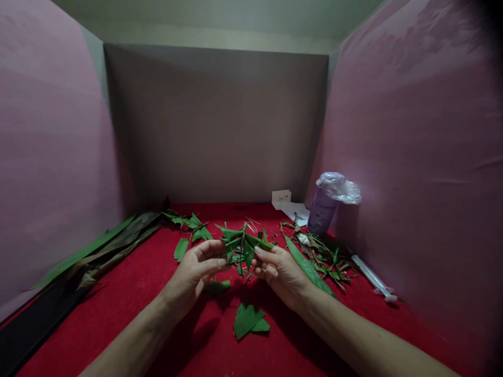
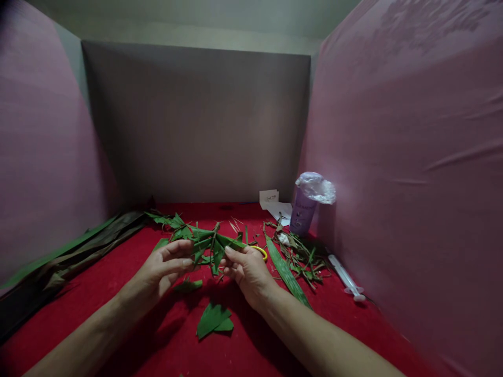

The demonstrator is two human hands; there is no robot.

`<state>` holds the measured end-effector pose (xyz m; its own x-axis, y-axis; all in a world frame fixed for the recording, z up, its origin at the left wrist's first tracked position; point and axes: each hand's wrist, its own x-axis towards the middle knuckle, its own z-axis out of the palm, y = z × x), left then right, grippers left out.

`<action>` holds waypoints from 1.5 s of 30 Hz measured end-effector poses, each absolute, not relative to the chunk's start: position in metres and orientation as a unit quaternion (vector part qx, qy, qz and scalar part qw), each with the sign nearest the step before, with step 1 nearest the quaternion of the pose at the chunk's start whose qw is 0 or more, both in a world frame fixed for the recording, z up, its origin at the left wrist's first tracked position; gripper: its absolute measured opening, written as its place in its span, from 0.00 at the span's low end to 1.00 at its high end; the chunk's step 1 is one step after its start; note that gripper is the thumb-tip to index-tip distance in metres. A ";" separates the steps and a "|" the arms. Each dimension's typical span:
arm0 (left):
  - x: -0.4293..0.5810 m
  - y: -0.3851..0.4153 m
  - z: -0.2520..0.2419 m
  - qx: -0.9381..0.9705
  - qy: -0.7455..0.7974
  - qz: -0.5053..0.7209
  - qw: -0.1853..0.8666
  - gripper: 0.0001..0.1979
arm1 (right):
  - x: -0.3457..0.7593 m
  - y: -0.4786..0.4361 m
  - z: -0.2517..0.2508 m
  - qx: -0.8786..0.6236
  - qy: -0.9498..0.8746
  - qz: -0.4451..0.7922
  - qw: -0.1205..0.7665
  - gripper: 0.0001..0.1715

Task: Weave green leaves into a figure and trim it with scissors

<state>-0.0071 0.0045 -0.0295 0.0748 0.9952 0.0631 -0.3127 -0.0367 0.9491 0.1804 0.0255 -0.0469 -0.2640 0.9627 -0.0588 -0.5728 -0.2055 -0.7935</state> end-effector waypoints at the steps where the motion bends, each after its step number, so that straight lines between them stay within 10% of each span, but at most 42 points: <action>1: -0.007 0.004 -0.029 0.446 0.384 0.565 0.578 0.15 | 0.180 0.026 -0.047 -0.288 -0.339 0.719 0.534 0.16; 45: 0.008 -0.001 -0.035 0.407 0.426 0.506 0.630 0.05 | 0.175 0.014 -0.047 -0.253 -0.344 0.795 0.431 0.14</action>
<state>0.0077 -0.0008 -0.0351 0.1260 0.9841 -0.1250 -0.2902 0.1571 0.9440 0.1754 0.0142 -0.0467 -0.5002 0.8595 -0.1055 -0.5110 -0.3913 -0.7654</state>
